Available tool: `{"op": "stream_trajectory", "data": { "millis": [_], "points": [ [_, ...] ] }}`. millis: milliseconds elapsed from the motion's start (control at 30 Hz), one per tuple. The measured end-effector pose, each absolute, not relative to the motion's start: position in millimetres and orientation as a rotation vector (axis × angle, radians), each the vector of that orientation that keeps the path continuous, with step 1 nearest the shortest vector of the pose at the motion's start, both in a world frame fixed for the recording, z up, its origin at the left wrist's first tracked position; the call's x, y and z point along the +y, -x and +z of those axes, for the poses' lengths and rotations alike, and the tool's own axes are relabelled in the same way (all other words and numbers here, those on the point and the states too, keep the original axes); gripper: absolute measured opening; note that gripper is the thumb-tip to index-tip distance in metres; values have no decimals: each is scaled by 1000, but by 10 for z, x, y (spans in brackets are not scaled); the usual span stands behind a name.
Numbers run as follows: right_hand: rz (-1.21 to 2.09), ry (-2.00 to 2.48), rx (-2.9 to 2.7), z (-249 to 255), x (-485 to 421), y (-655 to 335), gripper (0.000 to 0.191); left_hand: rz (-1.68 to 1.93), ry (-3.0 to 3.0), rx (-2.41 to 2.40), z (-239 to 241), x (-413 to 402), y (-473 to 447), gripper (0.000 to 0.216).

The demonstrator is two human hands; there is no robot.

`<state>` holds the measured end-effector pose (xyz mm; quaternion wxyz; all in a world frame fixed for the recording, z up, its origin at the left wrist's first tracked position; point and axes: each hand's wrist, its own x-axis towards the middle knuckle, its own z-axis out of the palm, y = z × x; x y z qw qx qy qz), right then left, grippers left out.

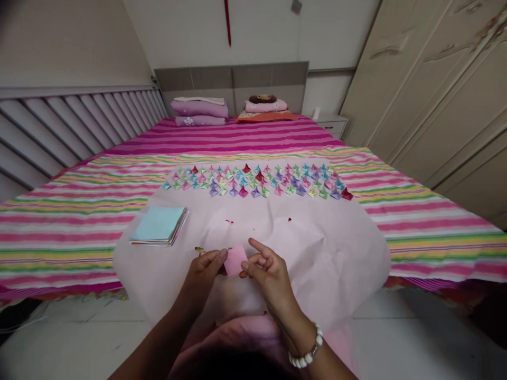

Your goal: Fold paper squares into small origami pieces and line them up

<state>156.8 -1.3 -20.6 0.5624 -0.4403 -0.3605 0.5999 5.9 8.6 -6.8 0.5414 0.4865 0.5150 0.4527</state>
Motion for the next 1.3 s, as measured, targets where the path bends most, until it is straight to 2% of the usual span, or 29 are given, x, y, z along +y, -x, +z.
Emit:
{"op": "stream_trajectory", "data": {
  "millis": [100, 267, 500, 633, 767, 833, 967, 1100, 1167, 1300],
  "points": [
    [1371, 1041, -803, -225, 2, -1565, 61, 1033, -1036, 1155, -106, 59, -115, 32],
    [1370, 1010, -788, -248, -11, -1555, 64, 984, -998, 1141, -206, 31, -144, 35],
    [1577, 729, -909, -273, 10, -1656, 65, 866, -708, 771, -123, 7, -13, 36],
    [1707, 653, -932, -233, 13, -1636, 50, 696, -422, 499, -157, -65, -19, 32],
    [1800, 602, -929, -193, -5, -1564, 17, 570, -253, 382, -223, -138, -66, 26],
    [1780, 613, -947, -173, -8, -1549, 8, 549, -232, 389, -225, -149, -81, 25],
    [1761, 693, -979, -125, 11, -1584, 16, 558, -454, 618, -197, -73, -45, 27],
    [1646, 845, -970, -114, 51, -1645, 20, 826, -906, 911, -147, 48, 72, 39],
    [1612, 918, -966, -122, 62, -1651, 20, 943, -1047, 1025, -96, 73, 118, 37],
    [1639, 952, -953, -131, 54, -1600, 22, 951, -1211, 1000, 18, 48, 115, 24]
  ]
}}
